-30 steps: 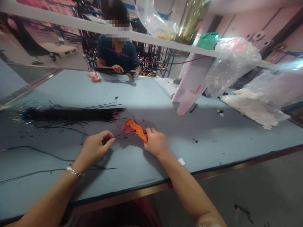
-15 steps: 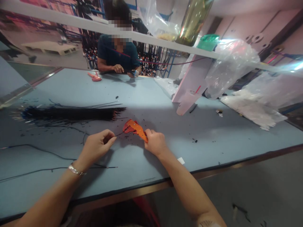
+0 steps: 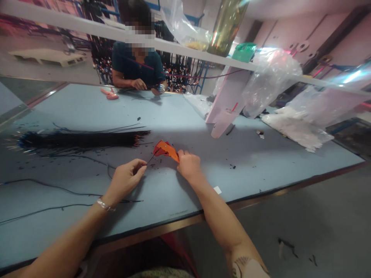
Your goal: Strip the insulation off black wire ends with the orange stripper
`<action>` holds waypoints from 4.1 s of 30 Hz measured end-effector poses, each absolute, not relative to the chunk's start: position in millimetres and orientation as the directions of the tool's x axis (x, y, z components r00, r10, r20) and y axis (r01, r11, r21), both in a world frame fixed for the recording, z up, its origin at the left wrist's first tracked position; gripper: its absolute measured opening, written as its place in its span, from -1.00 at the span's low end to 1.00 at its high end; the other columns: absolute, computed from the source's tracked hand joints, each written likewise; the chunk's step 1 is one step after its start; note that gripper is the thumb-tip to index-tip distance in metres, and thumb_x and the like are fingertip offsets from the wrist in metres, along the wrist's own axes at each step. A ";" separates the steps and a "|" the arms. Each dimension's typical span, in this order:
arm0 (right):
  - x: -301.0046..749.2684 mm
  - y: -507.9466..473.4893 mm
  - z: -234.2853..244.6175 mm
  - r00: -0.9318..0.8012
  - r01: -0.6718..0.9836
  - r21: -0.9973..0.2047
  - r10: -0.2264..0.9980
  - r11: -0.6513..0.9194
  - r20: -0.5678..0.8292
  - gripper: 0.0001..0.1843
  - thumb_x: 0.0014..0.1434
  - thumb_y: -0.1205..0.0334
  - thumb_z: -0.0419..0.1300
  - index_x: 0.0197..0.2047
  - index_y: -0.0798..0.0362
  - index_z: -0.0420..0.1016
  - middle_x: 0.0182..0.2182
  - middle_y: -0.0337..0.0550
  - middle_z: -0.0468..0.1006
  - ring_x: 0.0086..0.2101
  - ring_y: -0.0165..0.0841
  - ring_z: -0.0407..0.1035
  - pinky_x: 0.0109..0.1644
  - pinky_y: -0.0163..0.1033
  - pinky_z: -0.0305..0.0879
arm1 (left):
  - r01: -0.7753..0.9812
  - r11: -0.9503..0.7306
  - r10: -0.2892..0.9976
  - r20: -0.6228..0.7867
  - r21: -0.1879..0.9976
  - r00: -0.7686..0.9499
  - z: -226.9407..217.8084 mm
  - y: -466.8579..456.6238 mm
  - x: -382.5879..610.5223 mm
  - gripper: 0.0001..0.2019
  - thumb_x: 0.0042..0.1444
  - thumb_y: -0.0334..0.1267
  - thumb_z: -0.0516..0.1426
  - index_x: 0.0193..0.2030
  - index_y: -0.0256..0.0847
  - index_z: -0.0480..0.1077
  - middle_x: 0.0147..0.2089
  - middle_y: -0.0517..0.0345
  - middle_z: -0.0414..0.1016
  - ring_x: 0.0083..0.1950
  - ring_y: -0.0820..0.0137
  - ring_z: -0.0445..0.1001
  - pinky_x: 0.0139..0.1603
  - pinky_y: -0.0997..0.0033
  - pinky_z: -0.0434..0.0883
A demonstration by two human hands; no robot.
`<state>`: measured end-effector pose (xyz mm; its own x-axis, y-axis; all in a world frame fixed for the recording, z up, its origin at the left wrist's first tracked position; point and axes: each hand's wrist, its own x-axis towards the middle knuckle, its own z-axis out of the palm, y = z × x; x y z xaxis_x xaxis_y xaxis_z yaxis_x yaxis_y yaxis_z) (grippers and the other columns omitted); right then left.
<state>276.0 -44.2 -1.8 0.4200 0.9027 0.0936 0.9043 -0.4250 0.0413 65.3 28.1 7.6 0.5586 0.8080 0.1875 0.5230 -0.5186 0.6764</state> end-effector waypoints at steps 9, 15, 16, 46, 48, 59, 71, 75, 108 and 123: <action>284.8 -43.2 -5.0 0.424 0.901 0.054 0.900 -0.431 0.102 -0.70 0.05 0.34 0.16 -0.10 0.00 0.42 -0.24 -0.10 0.57 -0.25 -0.23 0.49 -0.39 -0.27 0.14 | 0.519 -0.540 0.792 0.192 0.663 0.579 0.6 26.2 69.0 -0.77 0.08 -0.16 0.01 -0.32 -0.18 0.45 -0.55 0.24 0.43 -0.51 0.44 0.35 -0.43 0.47 0.21; 289.7 -39.2 -7.6 0.424 0.903 0.049 0.904 -0.426 0.055 -0.74 0.13 0.22 0.17 -0.08 0.02 0.43 -0.30 -0.05 0.59 -0.28 -0.22 0.50 -0.33 -0.27 0.20 | 0.510 -0.545 0.789 0.202 0.665 0.580 0.9 25.4 70.0 -0.78 0.09 -0.17 0.01 -0.32 -0.18 0.44 -0.54 0.25 0.44 -0.52 0.46 0.35 -0.41 0.48 0.22; 290.3 -38.1 -8.0 0.427 0.902 0.049 0.903 -0.429 0.047 -0.73 0.13 0.21 0.17 -0.07 0.03 0.43 -0.30 -0.03 0.59 -0.28 -0.22 0.50 -0.32 -0.26 0.21 | 0.508 -0.546 0.790 0.206 0.667 0.578 0.7 25.5 70.3 -0.78 0.09 -0.17 0.01 -0.31 -0.18 0.44 -0.54 0.25 0.45 -0.52 0.46 0.35 -0.41 0.48 0.22; 293.6 -24.2 -6.5 0.422 0.907 -0.029 0.906 -0.421 0.041 -0.73 0.13 0.27 0.15 -0.07 -0.05 0.45 -0.21 -0.10 0.61 -0.23 -0.24 0.50 -0.30 -0.29 0.22 | 0.633 -0.615 0.787 0.309 0.471 0.534 12.1 3.2 79.3 -0.76 0.16 -0.18 -0.04 -0.30 -0.16 0.42 -0.52 0.16 0.48 -0.45 0.37 0.44 -0.42 0.46 0.12; 293.0 -23.3 -5.5 0.421 0.907 -0.036 0.906 -0.419 0.041 -0.72 0.12 0.27 0.16 -0.07 -0.07 0.45 -0.21 -0.12 0.61 -0.22 -0.23 0.50 -0.29 -0.28 0.23 | 0.636 -0.607 0.793 0.310 0.476 0.525 12.6 0.7 80.5 -0.77 0.15 -0.19 -0.03 -0.31 -0.17 0.42 -0.51 0.15 0.49 -0.46 0.37 0.44 -0.41 0.45 0.13; 297.7 -22.3 -3.4 0.400 0.915 -0.073 0.916 -0.397 0.040 -0.75 0.13 0.27 0.14 -0.09 -0.08 0.47 -0.22 -0.13 0.60 -0.20 -0.23 0.48 -0.29 -0.28 0.21 | 0.585 -0.431 0.899 0.267 0.687 0.348 14.1 -33.1 86.8 -0.78 0.14 -0.16 0.00 -0.32 -0.19 0.40 -0.57 0.22 0.42 -0.53 0.43 0.34 -0.40 0.47 0.20; 297.4 -15.1 -5.2 0.425 0.904 -0.068 0.904 -0.422 0.039 -0.74 0.17 0.28 0.14 -0.06 -0.06 0.45 -0.16 -0.07 0.58 -0.20 -0.23 0.48 -0.24 -0.26 0.26 | 0.765 -0.475 0.880 0.210 0.436 0.426 6.0 -27.2 83.4 -0.76 0.22 -0.19 -0.05 -0.22 -0.17 0.41 -0.52 0.14 0.45 -0.50 0.35 0.40 -0.46 0.44 0.06; 295.0 -12.4 -8.3 0.459 0.888 -0.073 0.887 -0.455 0.049 -0.73 0.17 0.24 0.14 -0.03 -0.03 0.45 -0.18 -0.03 0.59 -0.20 -0.20 0.50 -0.25 -0.24 0.28 | 0.753 -0.475 0.875 0.149 0.456 0.462 12.4 -5.7 75.6 -0.72 0.26 -0.17 -0.10 -0.13 -0.14 0.41 -0.39 0.10 0.56 -0.40 0.30 0.49 -0.45 0.44 0.12; 303.0 -4.9 -13.6 0.463 0.883 -0.112 0.886 -0.457 0.035 -0.75 0.17 0.21 0.14 -0.06 -0.05 0.45 -0.14 -0.06 0.57 -0.17 -0.21 0.46 -0.21 -0.22 0.28 | 0.553 -0.736 0.660 0.598 0.391 0.455 -18.0 -20.5 94.5 -0.69 0.26 -0.24 -0.03 -0.42 -0.23 0.45 -0.58 0.16 0.45 -0.56 0.49 0.34 -0.48 0.50 0.13; 305.5 -7.4 -11.8 0.391 0.917 -0.114 0.919 -0.383 0.055 -0.74 0.15 0.28 0.12 -0.07 -0.05 0.45 -0.11 -0.09 0.56 -0.14 -0.21 0.45 -0.23 -0.23 0.26 | 0.561 -0.772 0.600 0.636 0.299 0.486 -28.7 -38.0 79.8 -0.68 0.27 -0.23 -0.03 -0.41 -0.20 0.47 -0.60 0.18 0.43 -0.58 0.49 0.36 -0.50 0.48 0.15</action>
